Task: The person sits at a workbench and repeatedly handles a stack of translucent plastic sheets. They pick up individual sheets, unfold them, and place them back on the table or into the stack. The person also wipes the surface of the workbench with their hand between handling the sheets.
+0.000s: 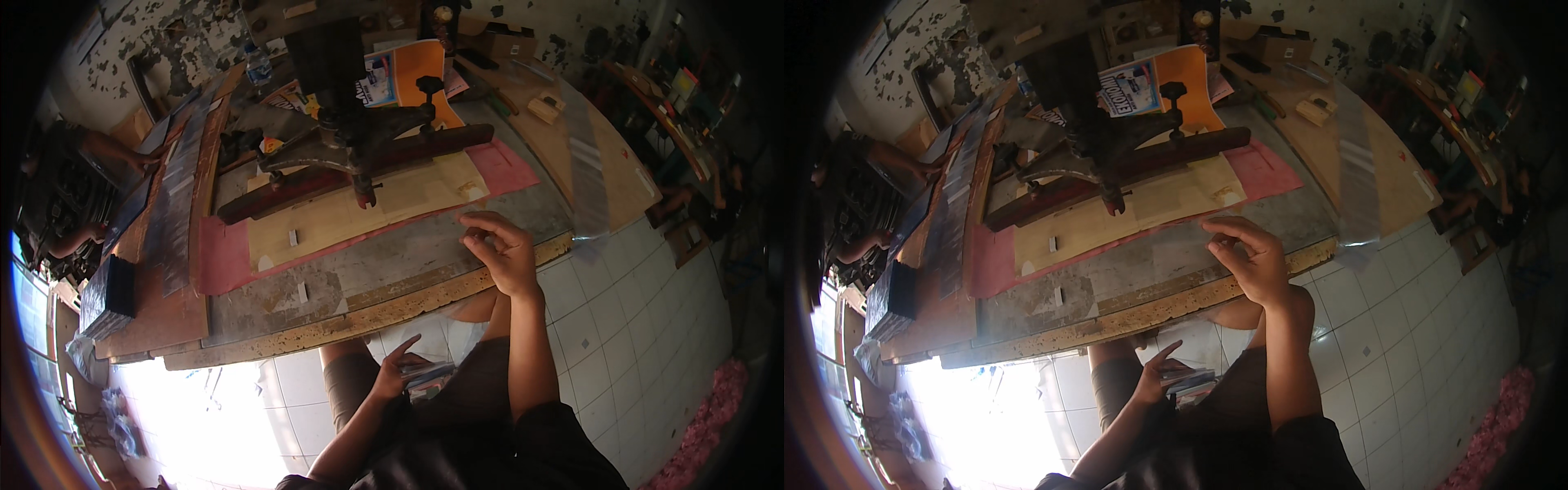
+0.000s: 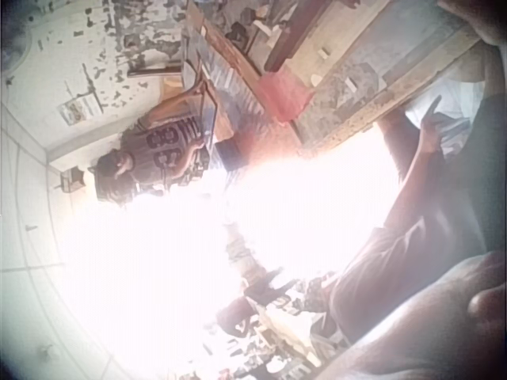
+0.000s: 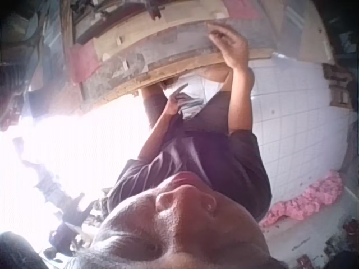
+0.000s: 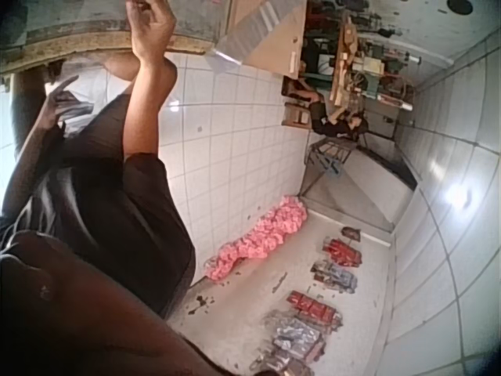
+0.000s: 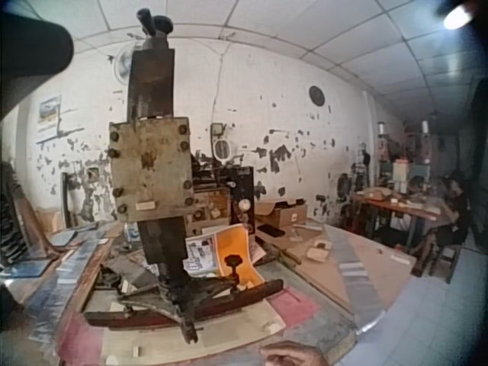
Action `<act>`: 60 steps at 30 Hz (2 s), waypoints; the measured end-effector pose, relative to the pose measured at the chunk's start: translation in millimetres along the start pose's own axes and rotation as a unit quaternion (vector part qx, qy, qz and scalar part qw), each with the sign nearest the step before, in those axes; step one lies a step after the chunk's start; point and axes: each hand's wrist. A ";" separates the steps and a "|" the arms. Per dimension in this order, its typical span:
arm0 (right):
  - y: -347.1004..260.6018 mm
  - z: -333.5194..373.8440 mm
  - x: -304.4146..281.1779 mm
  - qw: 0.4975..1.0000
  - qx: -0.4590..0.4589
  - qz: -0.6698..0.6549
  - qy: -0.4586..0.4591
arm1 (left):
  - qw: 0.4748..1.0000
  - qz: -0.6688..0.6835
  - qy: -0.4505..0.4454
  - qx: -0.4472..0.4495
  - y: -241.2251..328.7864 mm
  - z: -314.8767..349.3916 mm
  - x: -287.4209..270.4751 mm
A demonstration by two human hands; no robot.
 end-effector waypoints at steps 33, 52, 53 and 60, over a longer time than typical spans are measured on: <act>-5.2 -1.3 -2.6 0.997 0.026 -0.069 0.026 | 1.000 0.006 0.001 0.014 -4.0 1.0 -2.2; -5.9 -1.3 -1.8 0.997 0.021 -0.067 0.033 | 1.000 0.004 0.004 0.001 -5.3 3.0 -1.9; -5.4 -1.3 -1.8 0.997 0.021 -0.066 0.033 | 1.000 0.002 0.004 0.003 -5.9 2.9 -2.3; -4.0 -1.9 -2.2 0.997 0.017 -0.063 0.030 | 1.000 0.007 0.000 0.015 -9.6 0.9 -3.0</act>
Point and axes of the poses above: each hand's wrist, its own z-axis away from the middle knuckle, its own x-axis out of the palm, y = z × x, and after that the axes turned 2 degrees about x, right-handed
